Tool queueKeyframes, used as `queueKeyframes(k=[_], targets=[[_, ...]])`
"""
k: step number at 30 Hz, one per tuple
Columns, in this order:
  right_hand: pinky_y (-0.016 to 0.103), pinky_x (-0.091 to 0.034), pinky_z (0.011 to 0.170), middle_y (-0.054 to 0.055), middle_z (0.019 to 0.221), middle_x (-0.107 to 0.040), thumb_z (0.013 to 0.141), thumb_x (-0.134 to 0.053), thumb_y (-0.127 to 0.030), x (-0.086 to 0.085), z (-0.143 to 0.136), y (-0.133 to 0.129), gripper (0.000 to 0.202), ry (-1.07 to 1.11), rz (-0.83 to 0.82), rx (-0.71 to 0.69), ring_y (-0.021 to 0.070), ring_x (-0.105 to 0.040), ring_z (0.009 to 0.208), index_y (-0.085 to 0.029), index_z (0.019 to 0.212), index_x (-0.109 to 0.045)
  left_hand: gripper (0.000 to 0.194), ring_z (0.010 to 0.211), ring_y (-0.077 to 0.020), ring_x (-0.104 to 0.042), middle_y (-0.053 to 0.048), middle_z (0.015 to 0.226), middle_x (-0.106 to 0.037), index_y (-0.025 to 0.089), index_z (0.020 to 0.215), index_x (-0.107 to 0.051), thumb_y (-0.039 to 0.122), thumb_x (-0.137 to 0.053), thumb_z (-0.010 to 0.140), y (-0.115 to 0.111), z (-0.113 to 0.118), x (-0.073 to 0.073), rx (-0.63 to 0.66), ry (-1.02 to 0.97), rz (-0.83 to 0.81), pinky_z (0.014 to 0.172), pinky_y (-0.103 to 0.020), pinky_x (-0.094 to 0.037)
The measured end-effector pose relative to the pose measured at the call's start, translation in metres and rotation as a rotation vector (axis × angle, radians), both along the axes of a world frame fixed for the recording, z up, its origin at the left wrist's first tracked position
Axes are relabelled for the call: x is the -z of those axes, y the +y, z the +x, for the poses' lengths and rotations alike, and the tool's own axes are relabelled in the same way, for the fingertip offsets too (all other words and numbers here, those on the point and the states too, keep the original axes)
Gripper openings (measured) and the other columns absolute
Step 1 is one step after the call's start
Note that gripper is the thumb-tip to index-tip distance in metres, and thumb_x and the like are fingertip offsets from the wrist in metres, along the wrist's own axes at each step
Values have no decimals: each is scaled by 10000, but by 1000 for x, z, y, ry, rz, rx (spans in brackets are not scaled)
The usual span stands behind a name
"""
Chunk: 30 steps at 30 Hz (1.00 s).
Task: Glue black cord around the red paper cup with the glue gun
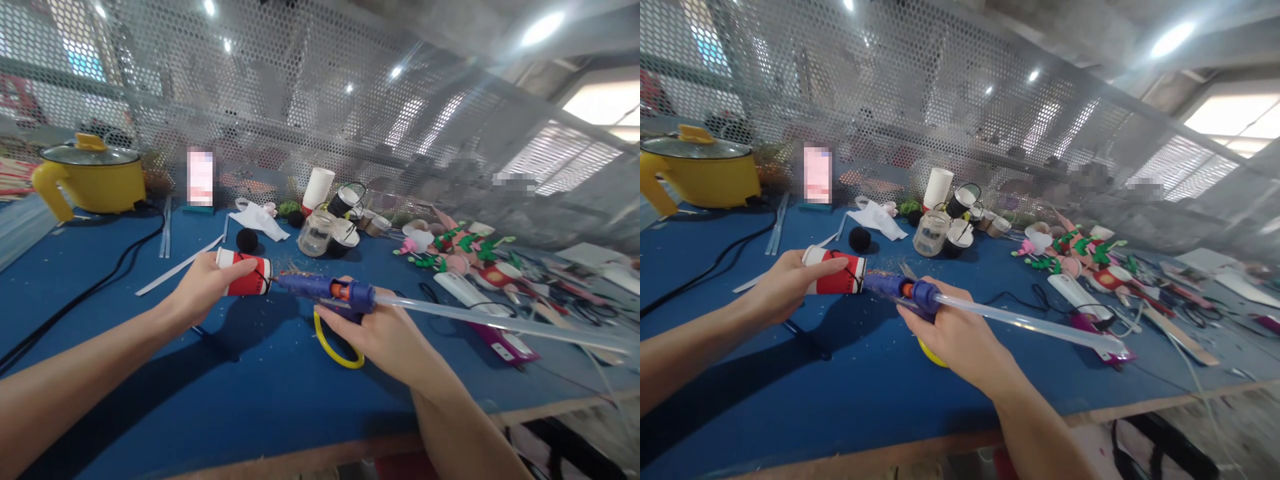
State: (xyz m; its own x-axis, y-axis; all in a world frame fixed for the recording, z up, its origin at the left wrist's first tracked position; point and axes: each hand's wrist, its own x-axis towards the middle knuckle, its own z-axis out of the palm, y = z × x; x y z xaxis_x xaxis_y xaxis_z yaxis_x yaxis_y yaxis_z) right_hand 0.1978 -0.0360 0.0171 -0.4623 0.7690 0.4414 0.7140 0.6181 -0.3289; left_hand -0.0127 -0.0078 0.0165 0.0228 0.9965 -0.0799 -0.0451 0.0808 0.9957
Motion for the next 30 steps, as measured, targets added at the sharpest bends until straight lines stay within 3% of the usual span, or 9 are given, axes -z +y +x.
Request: queueKeyframes(k=[6,13,21,30], targets=[[262,-422,566,32,674,-574,800,-470,-259,2,1,0,144,-38,53,-18,162,-547,617,-179,696,-529,173,431,-89,-519,21,477,-613,139,553,-608,294,-672,597,3,-1,3,-7,42,-10,424,-181,-360],[232,-408,507,12,635,-562,793,-489,-277,-1,1,-2,149,20,1,46,133,-528,548,-186,677,-511,189,459,-151,-547,-16,511,-622,144,606,-624,330,-657,592,5,-5,10,-14,173,87,394,-221,-343],[282,-430,543,53,665,-601,813,-424,-294,-5,5,0,226,-135,111,-6,177,-563,592,-168,811,-611,217,342,-65,-388,37,430,-555,138,542,-603,333,-634,632,1,-3,9,-8,304,190,333,-185,-229],[254,-448,518,31,633,-597,797,-461,-264,-10,1,-4,172,-15,30,33,152,-559,551,-185,762,-610,119,440,-86,-520,21,540,-647,149,609,-652,264,-636,636,-1,0,7,3,268,222,362,-155,-333]])
